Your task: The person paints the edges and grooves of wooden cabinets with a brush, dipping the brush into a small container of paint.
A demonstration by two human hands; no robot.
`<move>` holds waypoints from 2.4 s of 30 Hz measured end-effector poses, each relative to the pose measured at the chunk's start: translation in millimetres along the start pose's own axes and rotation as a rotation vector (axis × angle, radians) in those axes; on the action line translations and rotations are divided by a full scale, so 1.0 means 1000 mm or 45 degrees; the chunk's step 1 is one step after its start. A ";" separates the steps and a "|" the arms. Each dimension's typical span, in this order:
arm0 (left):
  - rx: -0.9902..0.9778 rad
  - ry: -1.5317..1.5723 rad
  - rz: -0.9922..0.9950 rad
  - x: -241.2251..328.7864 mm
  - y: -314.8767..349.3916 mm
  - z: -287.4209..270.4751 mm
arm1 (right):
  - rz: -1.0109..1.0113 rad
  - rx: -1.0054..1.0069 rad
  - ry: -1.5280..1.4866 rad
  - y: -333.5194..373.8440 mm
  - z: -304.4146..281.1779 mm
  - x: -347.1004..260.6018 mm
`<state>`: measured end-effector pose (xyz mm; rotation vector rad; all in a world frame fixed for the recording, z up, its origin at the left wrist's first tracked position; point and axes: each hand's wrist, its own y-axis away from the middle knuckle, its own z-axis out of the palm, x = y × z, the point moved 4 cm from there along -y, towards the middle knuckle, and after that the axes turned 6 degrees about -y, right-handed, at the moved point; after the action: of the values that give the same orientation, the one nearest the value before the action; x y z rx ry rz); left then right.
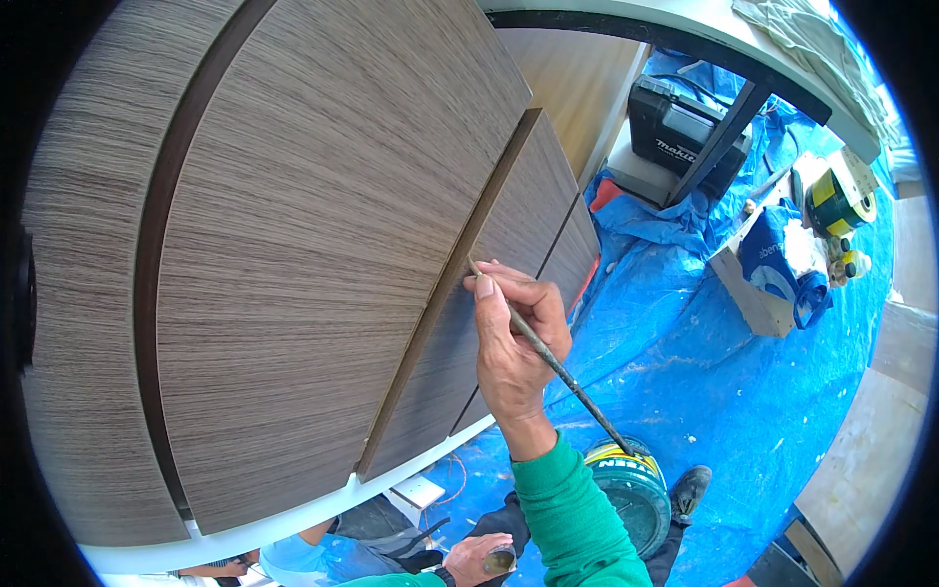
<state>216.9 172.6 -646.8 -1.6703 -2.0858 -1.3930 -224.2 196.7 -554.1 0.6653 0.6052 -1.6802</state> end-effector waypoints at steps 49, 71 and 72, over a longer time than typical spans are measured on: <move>-0.036 0.035 -0.016 0.001 -0.001 -0.002 | 0.026 -0.025 0.054 0.007 -0.002 -0.001; -0.024 0.001 0.001 -0.003 0.001 0.002 | 0.012 0.019 0.012 0.013 0.000 0.000; -0.027 0.010 -0.005 -0.003 0.001 0.001 | 0.018 0.014 0.017 0.013 0.001 0.000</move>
<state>219.1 171.2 -648.8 -1.6670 -2.0781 -1.4254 -211.6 193.6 -554.0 0.6880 0.6000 -1.6686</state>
